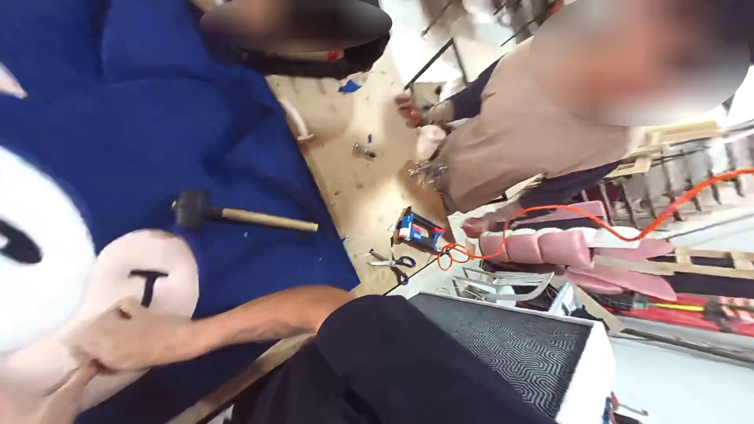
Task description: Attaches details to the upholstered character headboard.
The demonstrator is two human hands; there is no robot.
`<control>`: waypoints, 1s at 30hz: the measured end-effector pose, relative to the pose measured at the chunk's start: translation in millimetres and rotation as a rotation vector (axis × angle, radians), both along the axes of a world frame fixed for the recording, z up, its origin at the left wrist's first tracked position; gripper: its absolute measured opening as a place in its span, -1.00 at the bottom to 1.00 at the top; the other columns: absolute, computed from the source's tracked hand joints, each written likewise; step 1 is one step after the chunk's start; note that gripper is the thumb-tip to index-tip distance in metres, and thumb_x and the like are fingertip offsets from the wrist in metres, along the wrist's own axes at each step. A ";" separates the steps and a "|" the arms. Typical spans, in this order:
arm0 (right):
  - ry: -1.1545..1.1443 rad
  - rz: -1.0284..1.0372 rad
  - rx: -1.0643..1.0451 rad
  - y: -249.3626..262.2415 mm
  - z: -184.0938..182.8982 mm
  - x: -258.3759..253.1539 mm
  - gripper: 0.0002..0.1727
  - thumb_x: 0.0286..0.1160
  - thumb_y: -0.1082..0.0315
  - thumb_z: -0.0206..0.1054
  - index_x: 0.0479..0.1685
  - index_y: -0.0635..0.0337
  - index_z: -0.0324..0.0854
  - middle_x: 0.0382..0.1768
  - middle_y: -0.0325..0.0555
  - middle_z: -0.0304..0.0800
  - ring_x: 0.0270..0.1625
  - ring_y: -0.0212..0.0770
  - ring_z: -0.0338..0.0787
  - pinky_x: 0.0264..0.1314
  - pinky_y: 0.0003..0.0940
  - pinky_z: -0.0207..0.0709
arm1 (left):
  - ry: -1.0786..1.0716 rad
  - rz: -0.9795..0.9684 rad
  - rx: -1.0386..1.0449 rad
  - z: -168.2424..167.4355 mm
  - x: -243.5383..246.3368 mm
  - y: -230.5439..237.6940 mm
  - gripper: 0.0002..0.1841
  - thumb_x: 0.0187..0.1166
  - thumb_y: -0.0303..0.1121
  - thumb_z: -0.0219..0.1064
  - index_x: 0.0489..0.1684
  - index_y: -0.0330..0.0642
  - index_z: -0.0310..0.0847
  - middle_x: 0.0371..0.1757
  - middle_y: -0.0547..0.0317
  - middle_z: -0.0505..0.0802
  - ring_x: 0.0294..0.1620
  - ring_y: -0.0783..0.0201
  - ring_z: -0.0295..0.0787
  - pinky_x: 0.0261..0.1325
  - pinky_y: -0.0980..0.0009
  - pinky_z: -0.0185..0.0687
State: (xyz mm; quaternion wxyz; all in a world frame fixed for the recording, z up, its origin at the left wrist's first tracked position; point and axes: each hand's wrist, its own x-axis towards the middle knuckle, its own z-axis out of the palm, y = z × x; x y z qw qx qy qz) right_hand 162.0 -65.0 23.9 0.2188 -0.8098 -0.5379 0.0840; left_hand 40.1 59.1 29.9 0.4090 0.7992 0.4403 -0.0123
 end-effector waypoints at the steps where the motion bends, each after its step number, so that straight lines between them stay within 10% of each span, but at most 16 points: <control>1: 0.024 0.013 -0.038 -1.3 7.7 -1.5 -0.69 0.63 0.14 0.28 0.17 -0.01 0.80 0.23 -0.24 0.84 0.39 -0.13 0.69 0.56 -0.08 0.37 | -0.028 0.034 -0.096 11.1 -0.3 -5.5 0.20 0.26 -0.20 0.63 0.91 -0.30 -0.23 0.81 -0.32 0.24 0.80 -0.03 0.23 0.78 0.08 0.23; 6: 0.153 0.188 -0.191 7.5 33.5 2.4 -0.71 0.67 0.17 0.24 -0.11 0.08 0.86 0.04 -0.01 0.89 0.28 0.08 0.77 0.33 0.14 0.58 | -0.028 0.085 -0.134 26.6 -0.4 -9.8 0.33 0.21 -0.31 0.66 0.97 0.04 -0.46 0.89 -0.14 0.11 0.83 0.03 0.15 0.71 0.02 0.34; 10: 0.158 0.227 -0.300 27.9 33.8 9.1 -0.84 0.52 0.43 0.31 -0.14 0.17 0.82 -0.06 0.08 0.87 0.23 0.22 0.75 0.21 0.27 0.54 | 0.079 0.050 0.095 4.8 -6.1 3.2 0.38 0.06 0.00 0.71 0.98 0.27 -0.35 0.93 -0.11 -0.49 0.89 -0.36 -0.77 0.61 -0.67 -0.52; 17: 0.072 0.425 -0.453 43.0 35.7 15.4 -0.65 0.11 0.19 0.59 -0.18 0.21 0.73 -0.13 0.18 0.81 0.10 0.33 0.74 0.04 0.35 0.53 | 0.051 0.027 0.109 2.0 -13.4 3.3 0.31 0.04 0.00 0.67 0.96 0.32 -0.22 0.95 -0.03 -0.44 0.90 -0.36 -0.70 0.60 -0.69 -0.41; 21: 0.052 0.454 -0.444 43.5 34.2 16.5 -0.69 0.15 0.22 0.54 -0.21 0.23 0.70 -0.17 0.17 0.80 0.06 0.31 0.74 0.04 0.33 0.51 | 0.104 0.029 0.178 -2.6 -4.6 6.0 0.27 0.00 0.12 0.61 0.95 0.27 -0.11 0.95 -0.08 -0.43 0.89 -0.33 -0.81 0.60 -0.64 -0.71; 30: 0.025 0.505 -0.468 44.5 34.9 17.7 -0.70 0.11 0.23 0.53 -0.27 0.25 0.66 -0.19 0.18 0.76 0.02 0.30 0.73 -0.07 0.28 0.49 | 0.083 0.035 0.152 -6.6 -5.4 7.5 0.28 -0.04 -0.02 0.62 0.95 0.25 -0.12 0.93 -0.12 -0.49 0.88 -0.35 -0.83 0.66 -0.58 -0.57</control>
